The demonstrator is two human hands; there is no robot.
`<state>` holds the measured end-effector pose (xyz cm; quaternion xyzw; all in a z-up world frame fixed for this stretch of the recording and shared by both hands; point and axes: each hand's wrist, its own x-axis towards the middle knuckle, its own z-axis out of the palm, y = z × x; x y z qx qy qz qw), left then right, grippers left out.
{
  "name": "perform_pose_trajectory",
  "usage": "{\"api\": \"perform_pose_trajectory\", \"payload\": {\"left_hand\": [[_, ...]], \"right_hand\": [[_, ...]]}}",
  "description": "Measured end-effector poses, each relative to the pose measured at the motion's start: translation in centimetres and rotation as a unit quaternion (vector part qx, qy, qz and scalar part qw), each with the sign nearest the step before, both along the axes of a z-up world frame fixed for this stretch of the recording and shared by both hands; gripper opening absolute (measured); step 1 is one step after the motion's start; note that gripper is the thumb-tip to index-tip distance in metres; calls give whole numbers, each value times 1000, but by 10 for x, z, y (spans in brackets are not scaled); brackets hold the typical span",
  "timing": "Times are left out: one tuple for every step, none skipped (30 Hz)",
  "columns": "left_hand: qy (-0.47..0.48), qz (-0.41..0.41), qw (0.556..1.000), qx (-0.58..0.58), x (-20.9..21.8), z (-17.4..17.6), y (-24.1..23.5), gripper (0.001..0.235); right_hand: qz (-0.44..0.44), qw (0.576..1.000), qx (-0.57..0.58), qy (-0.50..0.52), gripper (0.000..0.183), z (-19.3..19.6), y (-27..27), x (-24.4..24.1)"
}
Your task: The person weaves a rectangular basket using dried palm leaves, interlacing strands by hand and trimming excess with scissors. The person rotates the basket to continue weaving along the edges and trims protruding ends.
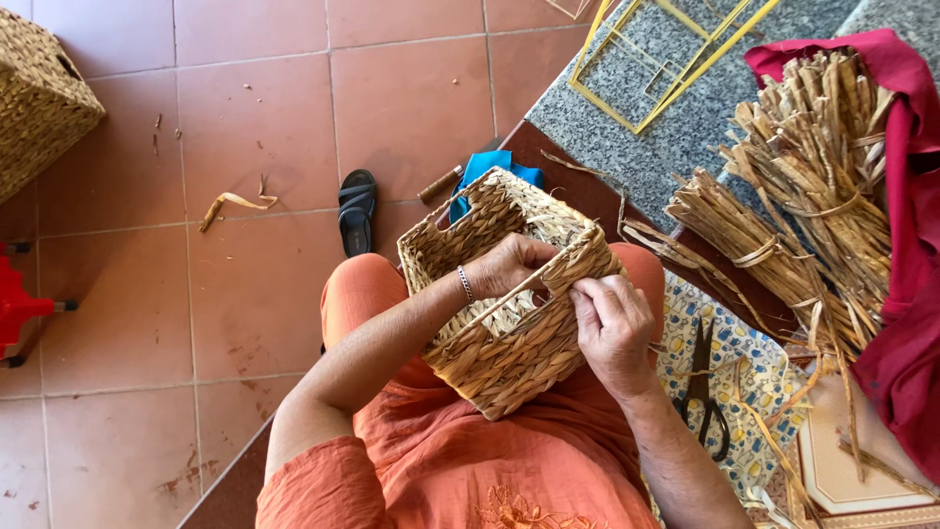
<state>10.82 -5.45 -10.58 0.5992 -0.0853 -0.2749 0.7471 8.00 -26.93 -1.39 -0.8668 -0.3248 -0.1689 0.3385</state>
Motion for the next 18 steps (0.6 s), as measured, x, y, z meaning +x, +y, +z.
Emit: {"api": "perform_pose_trajectory", "payload": {"left_hand": [[-23,-6,1000,4,0,-2,0,40],[-46,-13,999,8,0,-4,0,44],[-67,-22,998,5,0,-6,0,47],[-87,-32,996,1,-1,-9,0,50],[-105,-42,994,-4,-3,-13,-1,54],[-114,-42,993,-8,-3,-17,1,55],[-120,-43,992,-13,-4,-21,2,57],[-127,-44,991,-18,-6,-24,4,59],[-80,-46,996,-4,-5,-26,7,56],[-33,-49,998,10,-5,-26,11,53],[14,-52,998,24,-7,-25,16,52],[19,-48,998,26,-10,-23,20,48],[24,-44,998,27,-12,-21,23,44],[29,-40,998,28,-14,-19,27,40],[24,-38,999,30,-17,-18,30,38],[19,-35,999,33,-20,-16,33,36],[15,-32,999,34,-23,-16,36,34],[-3,-33,998,49,-26,-16,39,32]], "right_hand": [[1,1000,-3,1,12,0,-1,1],[10,1000,0,14,12,0,-1,3],[19,999,4,29,13,1,-2,4],[27,999,8,43,13,2,-3,7],[28,993,24,113,14,3,-7,8],[29,982,40,182,15,5,-11,8],[29,966,55,252,16,7,-16,8],[29,964,59,256,16,9,-20,8],[30,963,65,258,16,12,-23,10],[31,963,70,260,16,16,-24,12],[27,959,80,270,17,18,-23,12],[24,956,90,280,18,21,-21,12],[20,952,99,289,18,24,-20,13],[15,954,96,282,17,26,-17,13],[10,957,93,276,16,28,-15,13],[6,959,90,269,15,30,-14,13],[7,962,94,256,14,32,-14,13],[9,965,98,244,12,33,-14,12]]}}
